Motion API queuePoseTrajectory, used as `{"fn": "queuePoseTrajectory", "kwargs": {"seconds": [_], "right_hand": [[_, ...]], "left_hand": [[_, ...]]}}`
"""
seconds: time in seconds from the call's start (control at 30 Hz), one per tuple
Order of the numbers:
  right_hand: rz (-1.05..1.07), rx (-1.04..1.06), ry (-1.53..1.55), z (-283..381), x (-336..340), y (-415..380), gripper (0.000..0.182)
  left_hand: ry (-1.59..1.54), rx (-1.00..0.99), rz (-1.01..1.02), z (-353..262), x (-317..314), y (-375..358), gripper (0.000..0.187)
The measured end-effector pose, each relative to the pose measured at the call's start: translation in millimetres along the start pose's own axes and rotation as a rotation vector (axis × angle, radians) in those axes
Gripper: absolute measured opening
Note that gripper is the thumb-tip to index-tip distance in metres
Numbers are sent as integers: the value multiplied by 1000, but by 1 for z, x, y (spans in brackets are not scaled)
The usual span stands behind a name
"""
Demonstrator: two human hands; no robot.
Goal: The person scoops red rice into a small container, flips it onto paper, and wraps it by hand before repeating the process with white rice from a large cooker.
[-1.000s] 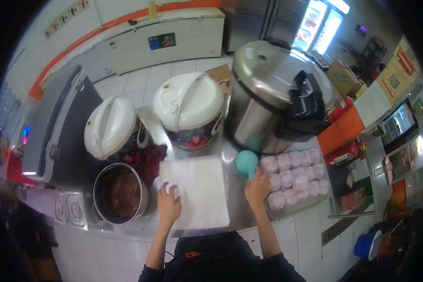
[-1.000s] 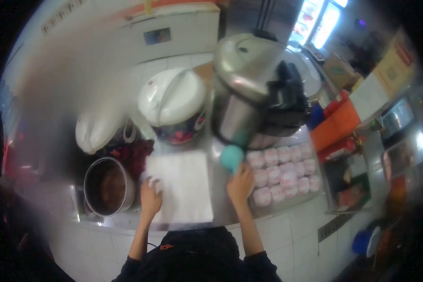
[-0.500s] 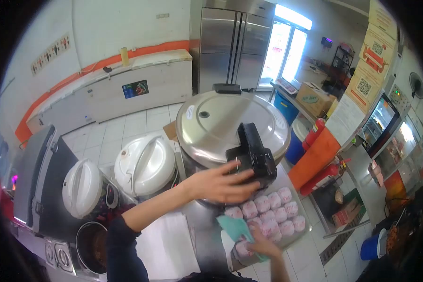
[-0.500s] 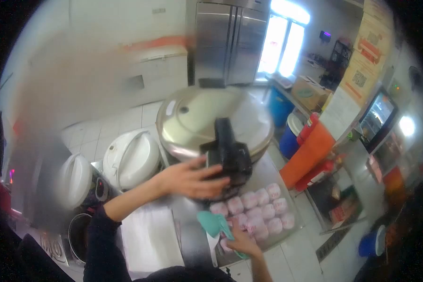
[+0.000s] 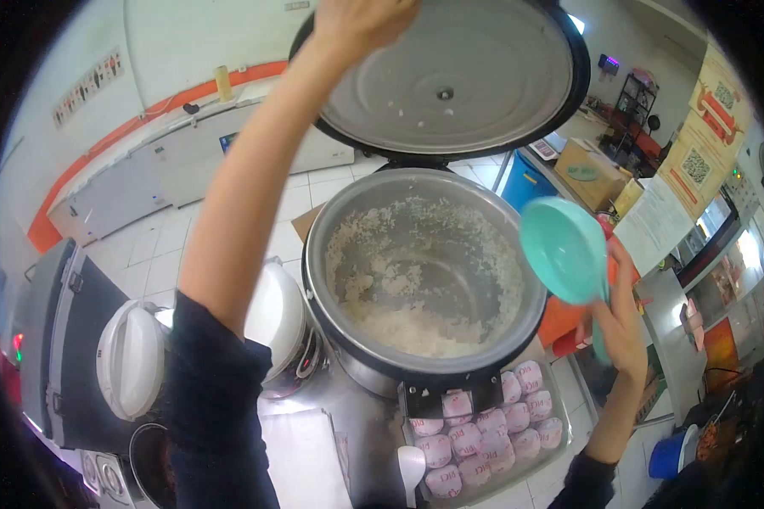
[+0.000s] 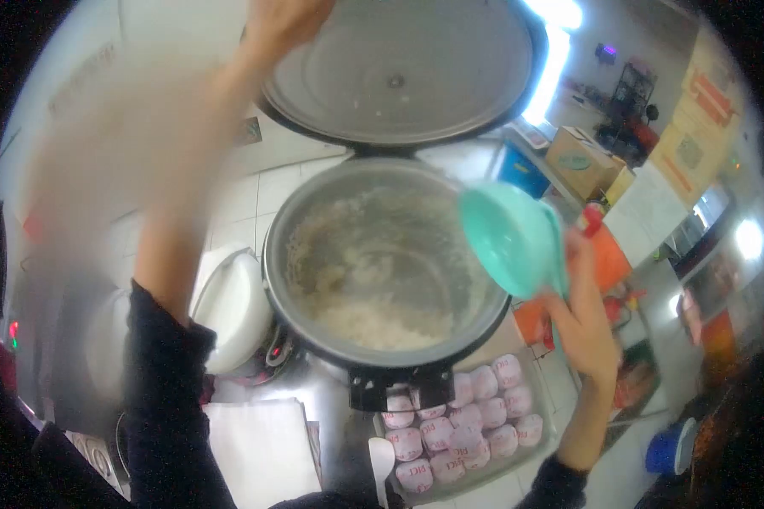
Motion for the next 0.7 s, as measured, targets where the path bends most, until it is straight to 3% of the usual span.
{"fn": "queuePoseTrajectory", "kwargs": {"seconds": [0.03,0.1,0.13,0.2,0.3,0.37,0.43,0.5,0.57,0.7], "right_hand": [[6,-1,1,4,-1,21,52],[295,-30,-164,19,-31,54,46],[304,-34,-162,20,-44,70,46],[466,129,-556,21,-86,94,43],[709,213,-585,17,-156,112,38],[799,244,-630,20,-193,112,38],[922,422,-736,30,-226,98,38],[969,447,-739,36,-250,83,40],[1018,469,-737,34,-269,75,42],[1232,277,-574,19,-267,66,48]], "left_hand": [[-20,107,97,17,-9,3,68],[-197,406,286,46,-21,-2,63],[-200,412,294,62,-27,-10,63],[-464,405,76,100,-29,-22,59],[-655,475,38,145,-44,-46,57],[-608,446,18,156,-53,-54,56],[-556,421,-2,160,-56,-65,55],[-717,645,41,174,-71,-85,59],[-772,685,29,189,-83,-110,63],[-941,832,-50,201,-112,-147,72]]}}
Point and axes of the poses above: each hand's wrist, its own y-axis towards the middle knuckle, its own x-axis out of the back of the hand, z = x × y, the point moved 7 cm from there along y, towards the middle knuckle, and after that the axes turned 13 degrees about -y, right-handed, at the moved point
